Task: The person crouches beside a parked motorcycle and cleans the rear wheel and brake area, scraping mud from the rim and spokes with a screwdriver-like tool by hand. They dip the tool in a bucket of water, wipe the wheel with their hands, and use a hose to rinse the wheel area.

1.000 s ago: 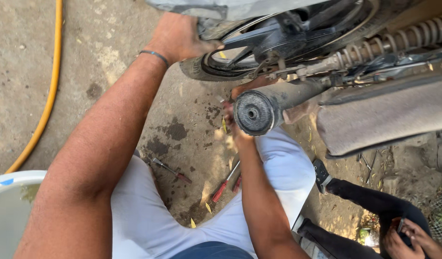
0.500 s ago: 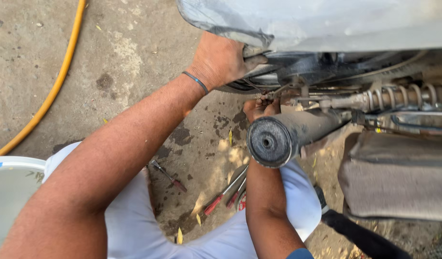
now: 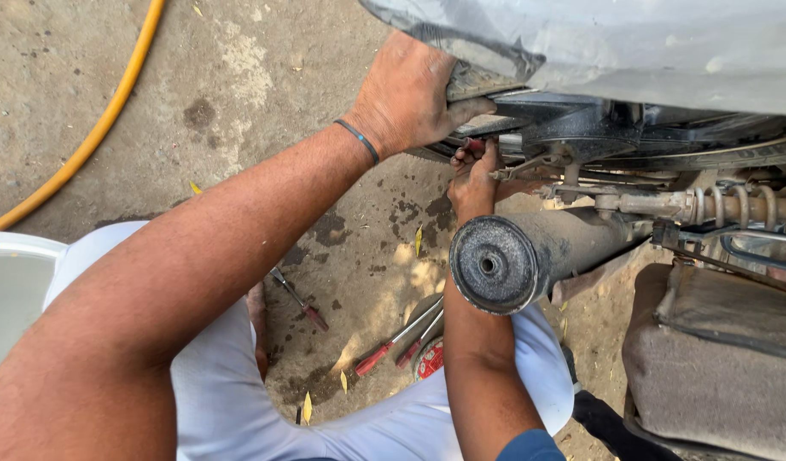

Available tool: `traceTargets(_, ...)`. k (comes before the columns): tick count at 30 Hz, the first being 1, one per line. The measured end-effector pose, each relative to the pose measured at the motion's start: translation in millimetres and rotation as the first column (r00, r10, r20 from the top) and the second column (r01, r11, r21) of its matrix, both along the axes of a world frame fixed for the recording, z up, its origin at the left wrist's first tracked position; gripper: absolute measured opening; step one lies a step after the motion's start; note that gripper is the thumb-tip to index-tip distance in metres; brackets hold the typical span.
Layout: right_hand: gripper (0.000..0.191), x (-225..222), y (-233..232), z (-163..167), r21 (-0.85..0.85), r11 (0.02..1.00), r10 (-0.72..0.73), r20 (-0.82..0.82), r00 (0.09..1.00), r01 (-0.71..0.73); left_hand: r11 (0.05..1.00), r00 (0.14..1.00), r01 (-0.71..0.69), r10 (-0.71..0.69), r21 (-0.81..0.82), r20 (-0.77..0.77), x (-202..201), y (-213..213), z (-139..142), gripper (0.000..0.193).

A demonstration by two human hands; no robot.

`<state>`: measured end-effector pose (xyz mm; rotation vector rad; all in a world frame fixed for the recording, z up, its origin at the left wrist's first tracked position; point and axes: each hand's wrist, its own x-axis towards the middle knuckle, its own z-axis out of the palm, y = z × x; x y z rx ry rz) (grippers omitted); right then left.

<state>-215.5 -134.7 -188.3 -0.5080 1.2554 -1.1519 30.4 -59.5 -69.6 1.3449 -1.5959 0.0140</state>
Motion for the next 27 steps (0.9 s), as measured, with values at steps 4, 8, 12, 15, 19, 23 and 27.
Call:
traceTargets(4,0.027,-21,9,-2,0.041,0.996,0.075,0.024,0.997,-0.076,0.987,0.999,-0.031,0.026,0.159,0.034,0,-6,-16,0.065)
traceTargets(8,0.039,-60,14,9,0.190,0.826,0.438,0.374,0.817,-0.530,0.989,0.996,0.027,-0.014,0.146,-0.087,10,0,-16,0.071)
traceTargets(12,0.039,-84,15,23,0.136,0.755,0.656,-0.153,0.739,-0.642,0.983,0.958,0.061,-0.008,0.174,-0.286,22,25,1,0.090)
traceTargets(15,0.040,-87,15,27,0.141,0.662,0.689,-0.502,0.523,-0.736,0.960,0.947,0.066,0.027,0.274,-0.321,25,37,19,0.097)
traceTargets(19,0.040,-88,15,28,0.198,0.576,0.648,-0.702,0.295,-0.793,0.795,0.995,0.102,-0.087,0.598,-0.054,16,22,45,0.074)
traceTargets(23,0.041,-93,13,27,0.267,0.530,0.597,-0.791,0.131,-0.805,0.997,0.995,-0.012,0.020,0.082,-0.096,6,6,56,0.065)
traceTargets(27,0.042,-101,10,20,0.322,0.501,0.572,-0.820,0.028,-0.804,0.931,0.997,0.026,0.002,0.364,-0.077,6,6,50,0.066)
